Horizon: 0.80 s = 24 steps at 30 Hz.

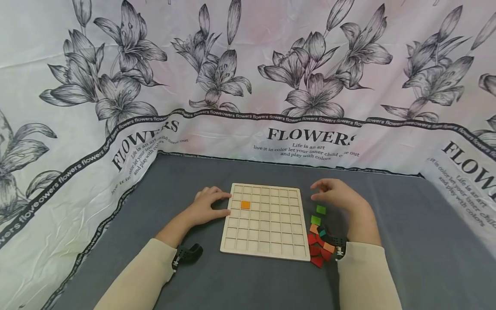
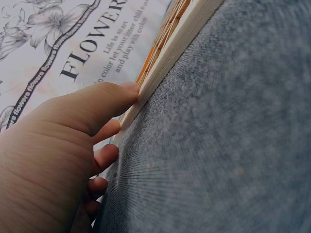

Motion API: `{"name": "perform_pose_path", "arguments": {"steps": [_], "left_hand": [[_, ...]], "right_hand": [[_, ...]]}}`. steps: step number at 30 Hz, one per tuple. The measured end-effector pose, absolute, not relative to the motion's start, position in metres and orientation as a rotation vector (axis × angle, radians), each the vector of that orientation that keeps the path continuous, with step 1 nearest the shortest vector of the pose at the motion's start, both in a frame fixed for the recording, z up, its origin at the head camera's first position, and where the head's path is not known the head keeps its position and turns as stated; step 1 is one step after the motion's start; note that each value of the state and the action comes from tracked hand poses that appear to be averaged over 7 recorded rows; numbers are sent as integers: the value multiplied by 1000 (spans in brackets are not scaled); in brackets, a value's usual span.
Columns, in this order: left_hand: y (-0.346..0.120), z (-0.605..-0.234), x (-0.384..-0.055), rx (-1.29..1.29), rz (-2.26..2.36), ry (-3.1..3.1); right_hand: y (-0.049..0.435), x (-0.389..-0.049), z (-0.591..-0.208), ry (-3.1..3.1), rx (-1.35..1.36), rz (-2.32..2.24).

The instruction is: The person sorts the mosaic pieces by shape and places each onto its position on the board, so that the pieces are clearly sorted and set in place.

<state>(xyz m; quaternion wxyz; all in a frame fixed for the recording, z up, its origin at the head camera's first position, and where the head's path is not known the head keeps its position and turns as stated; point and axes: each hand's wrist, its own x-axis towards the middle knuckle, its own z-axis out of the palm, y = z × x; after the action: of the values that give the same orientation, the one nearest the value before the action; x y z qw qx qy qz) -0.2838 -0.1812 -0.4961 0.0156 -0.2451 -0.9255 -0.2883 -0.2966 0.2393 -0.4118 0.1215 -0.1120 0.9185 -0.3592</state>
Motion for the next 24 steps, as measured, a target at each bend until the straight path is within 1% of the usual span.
{"name": "perform_pose_path", "arguments": {"steps": [6,15,19,24], "left_hand": [[-182,-495,-281,-750,-902,-2881],[-181,-496,-282,-756,-921,-2871],[-180,-497,-282,-759,-919,-2868],[-179,-494,-282,-763,-923,-2868]], "right_hand": [[259,-289,-421,2573,-218,-1025],[269,-293,-439,2557,-59,-907],[268,-294,-439,2583,-61,-887],[265,-291,-429,2627,-85,-907]]}}
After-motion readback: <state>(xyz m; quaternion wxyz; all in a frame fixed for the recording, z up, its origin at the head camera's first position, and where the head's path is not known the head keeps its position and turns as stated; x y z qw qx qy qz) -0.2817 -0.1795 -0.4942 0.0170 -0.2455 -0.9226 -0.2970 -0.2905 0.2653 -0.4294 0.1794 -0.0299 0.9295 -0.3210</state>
